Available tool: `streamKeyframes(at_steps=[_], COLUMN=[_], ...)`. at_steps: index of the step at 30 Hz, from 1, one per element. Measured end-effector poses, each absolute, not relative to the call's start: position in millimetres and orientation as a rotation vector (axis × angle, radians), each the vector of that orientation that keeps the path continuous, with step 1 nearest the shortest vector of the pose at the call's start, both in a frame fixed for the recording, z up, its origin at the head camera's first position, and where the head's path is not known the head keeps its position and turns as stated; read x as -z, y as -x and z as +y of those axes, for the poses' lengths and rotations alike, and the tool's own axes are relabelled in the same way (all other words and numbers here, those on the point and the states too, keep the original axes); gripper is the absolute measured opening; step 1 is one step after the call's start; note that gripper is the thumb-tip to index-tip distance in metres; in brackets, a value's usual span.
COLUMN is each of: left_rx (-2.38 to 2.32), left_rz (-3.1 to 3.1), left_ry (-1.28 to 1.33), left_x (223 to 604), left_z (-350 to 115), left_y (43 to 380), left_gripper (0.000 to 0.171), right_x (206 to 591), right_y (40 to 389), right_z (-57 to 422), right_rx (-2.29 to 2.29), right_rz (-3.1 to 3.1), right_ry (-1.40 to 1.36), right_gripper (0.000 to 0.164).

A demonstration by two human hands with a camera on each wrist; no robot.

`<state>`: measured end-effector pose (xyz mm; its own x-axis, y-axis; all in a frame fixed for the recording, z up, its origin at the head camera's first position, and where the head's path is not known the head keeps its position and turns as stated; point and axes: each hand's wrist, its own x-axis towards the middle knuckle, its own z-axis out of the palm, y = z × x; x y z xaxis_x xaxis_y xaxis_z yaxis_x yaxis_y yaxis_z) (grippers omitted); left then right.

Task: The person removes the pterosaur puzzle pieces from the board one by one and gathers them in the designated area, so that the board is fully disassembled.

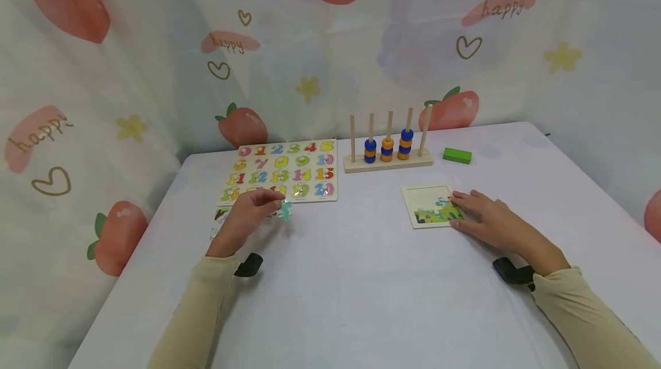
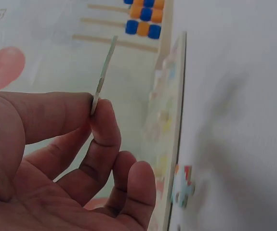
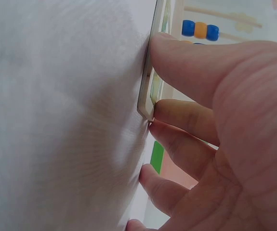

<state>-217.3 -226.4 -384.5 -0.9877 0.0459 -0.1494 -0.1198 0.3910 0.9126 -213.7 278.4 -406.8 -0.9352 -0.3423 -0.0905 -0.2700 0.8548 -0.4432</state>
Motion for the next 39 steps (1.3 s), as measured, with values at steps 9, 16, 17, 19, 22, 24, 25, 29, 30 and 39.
streamKeyframes(at_steps=[9,16,17,19,22,24,25,29,30,39], left_rx=[-1.602,-1.461,-1.443,-1.407,-1.351,-1.305,-1.292,-1.260,-1.254,-1.198], left_rz=[2.512,2.548,2.555,2.568,2.591,2.609,2.613,2.616,2.617,2.667], left_ry=[0.211,0.282,0.278,0.295,0.315,0.338,0.346,0.359,0.349,0.242], left_x=[381,384,385,387,388,389,389,392,393,395], left_z=[-263,-289,-291,-293,-294,-295,-296,-300,-301,-302], left_y=[218,219,220,220,220,219,219,218,218,217], left_gripper=[0.037,0.038,0.037,0.033,0.031,0.030,0.030,0.027,0.026,0.021], right_x=[406,406,406,407,407,407,407,408,408,410], right_y=[214,214,214,215,215,215,215,215,215,216], right_z=[279,282,283,284,285,285,286,285,285,281], right_rx=[0.621,0.633,0.633,0.625,0.615,0.612,0.612,0.627,0.631,0.632], right_rz=[2.863,2.856,2.855,2.856,2.858,2.862,2.863,2.861,2.859,2.855], right_ry=[0.477,0.479,0.481,0.479,0.469,0.462,0.462,0.468,0.468,0.464], right_gripper=[0.075,0.074,0.074,0.074,0.075,0.075,0.075,0.074,0.074,0.075])
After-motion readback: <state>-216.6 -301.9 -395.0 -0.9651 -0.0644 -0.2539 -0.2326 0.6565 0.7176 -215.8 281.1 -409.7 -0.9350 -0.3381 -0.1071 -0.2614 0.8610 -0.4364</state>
